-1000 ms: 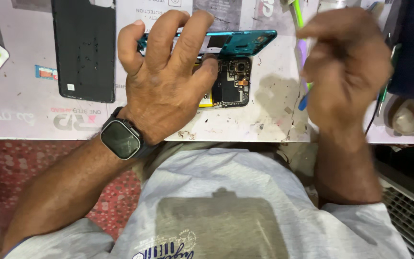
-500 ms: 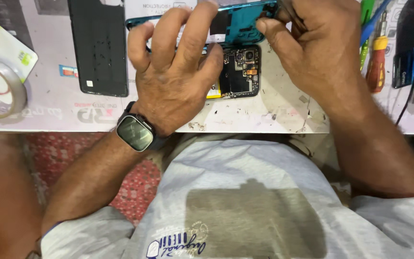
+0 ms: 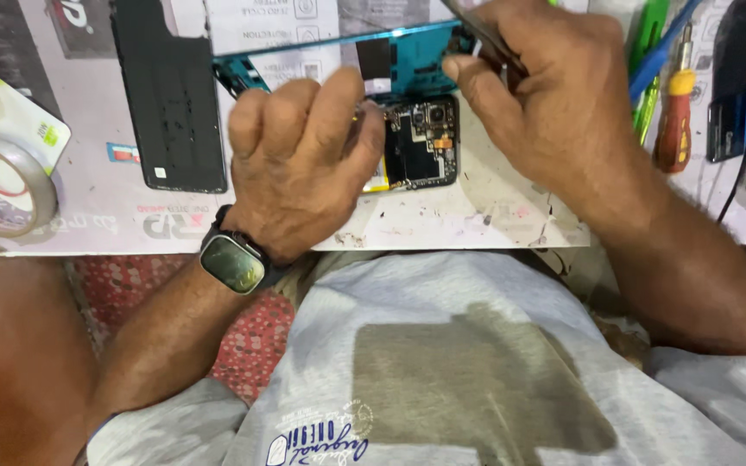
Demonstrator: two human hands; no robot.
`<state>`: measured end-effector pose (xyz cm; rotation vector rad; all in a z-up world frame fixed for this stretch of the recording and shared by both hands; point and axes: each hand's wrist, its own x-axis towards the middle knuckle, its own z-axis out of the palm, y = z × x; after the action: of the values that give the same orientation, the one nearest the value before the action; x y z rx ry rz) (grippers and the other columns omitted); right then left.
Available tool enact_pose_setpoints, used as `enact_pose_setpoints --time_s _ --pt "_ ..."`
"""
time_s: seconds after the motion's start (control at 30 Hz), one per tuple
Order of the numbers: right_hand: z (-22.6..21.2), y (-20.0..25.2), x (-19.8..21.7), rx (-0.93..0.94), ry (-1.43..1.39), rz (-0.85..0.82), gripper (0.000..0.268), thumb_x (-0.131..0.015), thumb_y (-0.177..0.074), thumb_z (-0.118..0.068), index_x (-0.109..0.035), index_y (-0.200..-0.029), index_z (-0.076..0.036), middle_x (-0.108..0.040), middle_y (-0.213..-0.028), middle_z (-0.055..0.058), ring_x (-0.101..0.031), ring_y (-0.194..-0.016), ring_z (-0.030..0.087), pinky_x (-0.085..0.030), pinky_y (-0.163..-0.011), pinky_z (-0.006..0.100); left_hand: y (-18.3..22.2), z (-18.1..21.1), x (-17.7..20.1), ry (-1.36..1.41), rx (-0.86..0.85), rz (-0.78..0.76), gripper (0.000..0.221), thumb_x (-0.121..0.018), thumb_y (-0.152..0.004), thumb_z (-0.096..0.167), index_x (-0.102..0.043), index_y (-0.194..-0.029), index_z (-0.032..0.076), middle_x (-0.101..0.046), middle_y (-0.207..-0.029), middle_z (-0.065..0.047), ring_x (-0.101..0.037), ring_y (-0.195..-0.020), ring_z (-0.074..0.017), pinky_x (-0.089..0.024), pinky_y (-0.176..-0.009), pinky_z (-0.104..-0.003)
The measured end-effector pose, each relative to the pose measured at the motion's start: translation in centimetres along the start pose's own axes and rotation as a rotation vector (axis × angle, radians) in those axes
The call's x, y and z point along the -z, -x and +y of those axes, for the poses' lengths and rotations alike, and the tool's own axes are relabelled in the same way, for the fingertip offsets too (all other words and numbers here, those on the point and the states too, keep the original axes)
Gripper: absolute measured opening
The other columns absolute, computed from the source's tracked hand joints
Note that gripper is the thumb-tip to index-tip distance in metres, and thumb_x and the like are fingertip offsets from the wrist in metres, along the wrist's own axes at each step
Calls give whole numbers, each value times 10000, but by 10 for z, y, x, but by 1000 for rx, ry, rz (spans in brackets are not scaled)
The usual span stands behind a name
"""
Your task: The person disassembles a teal smartphone, removes the back cover, and uses a toothbrush and tweezers to clean and adjust internal components including the battery and motherboard. The device remains open at the end.
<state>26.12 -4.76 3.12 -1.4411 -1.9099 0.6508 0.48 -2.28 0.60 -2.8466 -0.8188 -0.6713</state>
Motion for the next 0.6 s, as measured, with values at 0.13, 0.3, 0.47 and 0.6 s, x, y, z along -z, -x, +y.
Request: enact_pose_setpoints --time_s 0.13,0.3,0.47,0.6 --pt "-6 -5 -2 -82 17 -9 164 -788 -1015 19 -655 -1104 54 -583 -765 109 -550 -640 144 -436 -588 304 -4 -8 0 136 -15 -107 231 -660 -988 147 -684 -1181 24 -604 -1170 -62 -543 -1023 -209 -380 -950 -400" --pt "-11 -10 -6 -269 -53 -28 167 -790 -966 -2 -639 -1014 53 -550 -674 71 -505 -587 111 -403 -529 295 -10 -14 2 196 -12 -160 235 -640 -976 148 -675 -1162 9 -612 -1075 -63 -550 -987 -222 -400 -888 -394" --pt "-5 -10 -9 -312 -53 -56 200 -813 -968 -3 -622 -1001 51 -536 -687 64 -491 -603 104 -398 -546 287 -13 -15 -1 258 9 -208 269 -652 -973 161 -684 -1198 17 -612 -1081 -66 -561 -939 -220 -402 -836 -383" --pt "-3 -8 -11 -310 -47 -72 228 -816 -1016 -5 -594 -1001 44 -527 -720 54 -500 -595 92 -401 -546 269 -10 -15 -2 260 7 -233 197 -652 -1013 132 -673 -1167 12 -607 -1059 -62 -553 -940 -198 -397 -846 -367"
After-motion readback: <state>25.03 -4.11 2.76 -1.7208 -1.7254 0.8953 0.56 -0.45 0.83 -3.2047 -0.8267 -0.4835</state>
